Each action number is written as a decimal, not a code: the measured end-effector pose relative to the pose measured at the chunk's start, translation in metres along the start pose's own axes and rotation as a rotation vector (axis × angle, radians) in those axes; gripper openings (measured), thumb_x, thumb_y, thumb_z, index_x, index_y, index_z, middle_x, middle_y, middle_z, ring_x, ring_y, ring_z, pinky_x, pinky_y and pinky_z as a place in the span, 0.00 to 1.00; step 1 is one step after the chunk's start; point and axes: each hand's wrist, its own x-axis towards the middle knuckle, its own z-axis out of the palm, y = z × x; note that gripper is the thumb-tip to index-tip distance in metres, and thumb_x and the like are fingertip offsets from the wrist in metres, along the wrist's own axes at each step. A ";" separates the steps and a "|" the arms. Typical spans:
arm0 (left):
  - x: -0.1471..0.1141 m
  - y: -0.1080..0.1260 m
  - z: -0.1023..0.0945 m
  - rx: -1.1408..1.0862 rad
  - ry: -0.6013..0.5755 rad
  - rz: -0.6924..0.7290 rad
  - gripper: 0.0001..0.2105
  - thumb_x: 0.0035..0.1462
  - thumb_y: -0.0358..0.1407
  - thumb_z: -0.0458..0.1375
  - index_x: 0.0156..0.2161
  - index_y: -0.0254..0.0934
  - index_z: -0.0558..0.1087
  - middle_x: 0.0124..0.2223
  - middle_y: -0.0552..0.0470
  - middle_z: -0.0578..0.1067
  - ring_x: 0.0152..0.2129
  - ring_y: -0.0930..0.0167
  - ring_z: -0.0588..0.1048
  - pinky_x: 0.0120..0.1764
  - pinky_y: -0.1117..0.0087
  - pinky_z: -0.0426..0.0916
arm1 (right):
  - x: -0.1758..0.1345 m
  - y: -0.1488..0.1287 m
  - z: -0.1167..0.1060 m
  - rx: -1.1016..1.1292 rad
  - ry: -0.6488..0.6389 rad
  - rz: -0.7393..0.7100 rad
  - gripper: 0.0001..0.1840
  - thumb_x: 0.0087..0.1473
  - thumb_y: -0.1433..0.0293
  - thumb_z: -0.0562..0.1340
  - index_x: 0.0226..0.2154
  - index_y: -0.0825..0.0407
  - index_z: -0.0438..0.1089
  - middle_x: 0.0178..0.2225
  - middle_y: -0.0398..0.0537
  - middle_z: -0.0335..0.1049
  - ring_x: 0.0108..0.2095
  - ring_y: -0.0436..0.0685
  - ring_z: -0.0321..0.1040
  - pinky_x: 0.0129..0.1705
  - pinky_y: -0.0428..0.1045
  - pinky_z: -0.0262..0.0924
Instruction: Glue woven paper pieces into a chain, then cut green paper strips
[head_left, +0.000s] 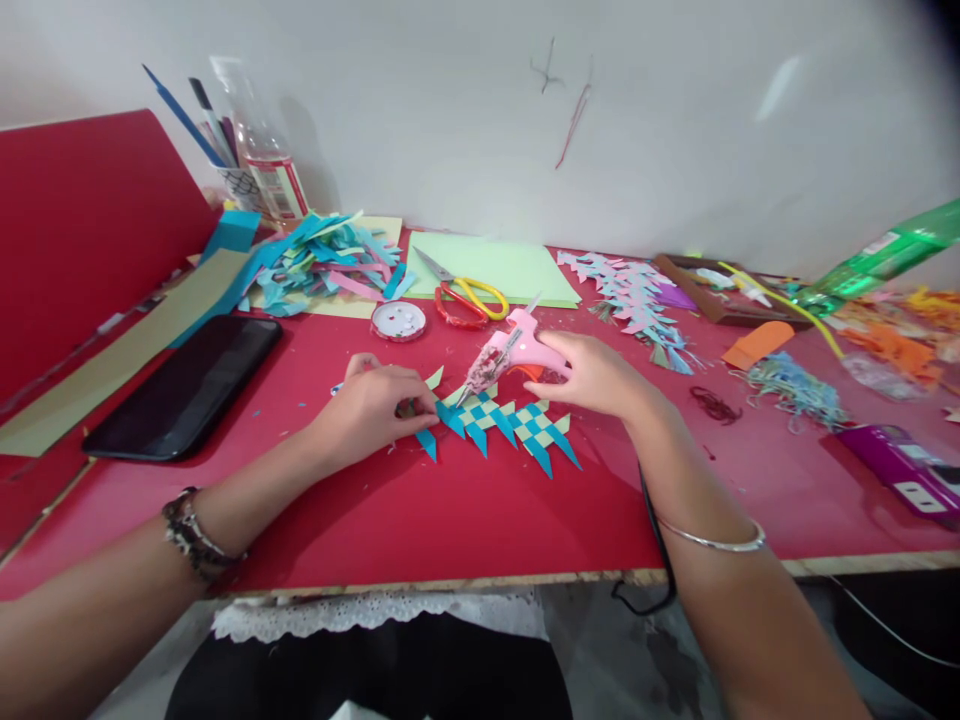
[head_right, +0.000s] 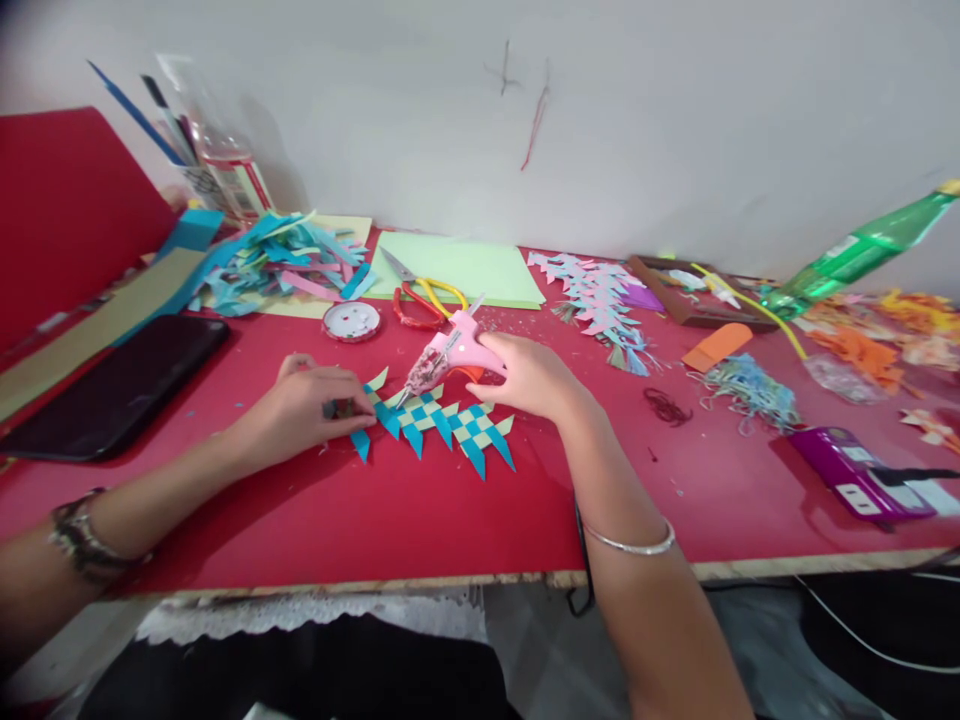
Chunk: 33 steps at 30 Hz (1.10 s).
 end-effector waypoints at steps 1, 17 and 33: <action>0.000 0.000 0.000 -0.003 0.000 -0.001 0.07 0.51 0.41 0.55 0.30 0.41 0.72 0.31 0.56 0.75 0.29 0.70 0.70 0.39 0.63 0.47 | 0.000 -0.002 -0.002 -0.028 0.017 -0.013 0.27 0.43 0.58 0.60 0.45 0.53 0.63 0.38 0.51 0.69 0.32 0.56 0.65 0.29 0.47 0.56; 0.003 0.003 -0.001 0.004 0.176 -0.016 0.11 0.53 0.43 0.53 0.31 0.40 0.73 0.33 0.55 0.76 0.27 0.71 0.71 0.40 0.63 0.48 | 0.001 -0.001 -0.004 -0.210 0.199 0.200 0.24 0.47 0.56 0.56 0.43 0.54 0.61 0.38 0.55 0.67 0.37 0.62 0.63 0.31 0.49 0.53; 0.015 0.013 0.006 -0.022 0.104 0.040 0.06 0.52 0.40 0.56 0.32 0.42 0.74 0.32 0.58 0.75 0.30 0.72 0.71 0.39 0.66 0.47 | 0.001 0.009 0.000 -0.255 0.128 0.374 0.20 0.45 0.56 0.57 0.36 0.53 0.62 0.34 0.54 0.69 0.35 0.63 0.65 0.24 0.49 0.50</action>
